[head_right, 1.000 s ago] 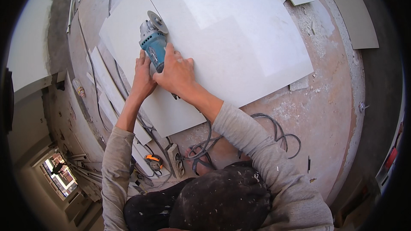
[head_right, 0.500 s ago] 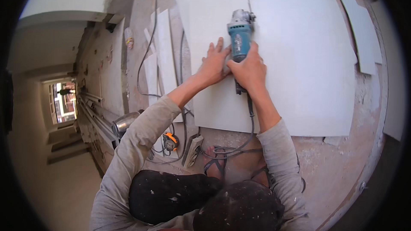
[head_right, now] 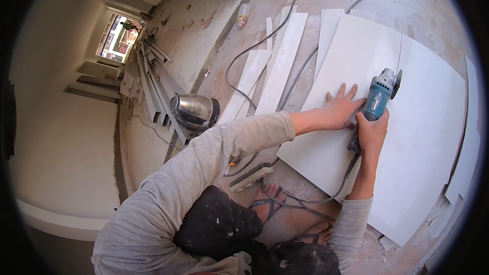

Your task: The person cuts a tile using an angle grinder, holding the tile steady with one hand while guiding the blade along the surface.

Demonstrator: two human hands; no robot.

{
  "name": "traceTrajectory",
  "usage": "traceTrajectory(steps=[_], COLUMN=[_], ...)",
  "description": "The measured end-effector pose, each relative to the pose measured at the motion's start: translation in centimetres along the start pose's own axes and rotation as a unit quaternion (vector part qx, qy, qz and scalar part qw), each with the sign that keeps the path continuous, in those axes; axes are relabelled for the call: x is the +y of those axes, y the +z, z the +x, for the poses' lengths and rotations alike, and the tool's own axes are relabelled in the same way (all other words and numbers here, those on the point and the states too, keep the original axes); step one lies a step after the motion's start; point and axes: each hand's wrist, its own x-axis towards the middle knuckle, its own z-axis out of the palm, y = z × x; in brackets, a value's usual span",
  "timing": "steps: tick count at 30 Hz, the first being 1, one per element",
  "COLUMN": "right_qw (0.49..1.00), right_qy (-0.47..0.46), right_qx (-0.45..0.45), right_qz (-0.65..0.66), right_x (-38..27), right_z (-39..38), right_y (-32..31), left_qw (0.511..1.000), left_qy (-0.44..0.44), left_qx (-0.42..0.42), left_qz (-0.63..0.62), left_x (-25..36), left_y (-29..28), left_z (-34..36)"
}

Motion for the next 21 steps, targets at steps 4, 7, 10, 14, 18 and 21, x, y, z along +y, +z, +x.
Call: traceTrajectory(steps=[4, 7, 10, 14, 18, 21], right_qw=[1.0, 0.999, 0.999, 0.999, 0.999, 0.997], right_qy=[-0.006, -0.013, -0.017, -0.033, -0.026, -0.053], right_qx=[0.022, 0.035, 0.033, 0.032, 0.027, 0.042], right_qz=[-0.02, -0.021, -0.005, -0.001, 0.033, 0.047], right_x=[0.3, -0.3, -0.9, 0.0, -0.5, -0.9], right_z=[-0.6, -1.6, -2.2, -2.6, -4.2, -4.8], right_y=[-0.1, 0.1, 0.0, -0.2, 0.2, 0.4], left_qw=[1.0, 1.0, 0.998, 0.969, 0.857, 0.789], left_qy=[0.002, 0.005, 0.028, 0.022, -0.146, -0.174], left_qx=[0.004, 0.013, 0.048, 0.073, -0.021, -0.063], left_qz=[0.003, 0.005, -0.015, -0.235, -0.493, -0.586], left_x=[0.1, 0.0, -0.3, 0.6, 3.1, 3.0], left_y=[0.0, 0.1, 1.7, 5.1, 4.2, 4.0], left_z=[0.6, -0.4, -1.4, -3.5, -7.8, -9.1])
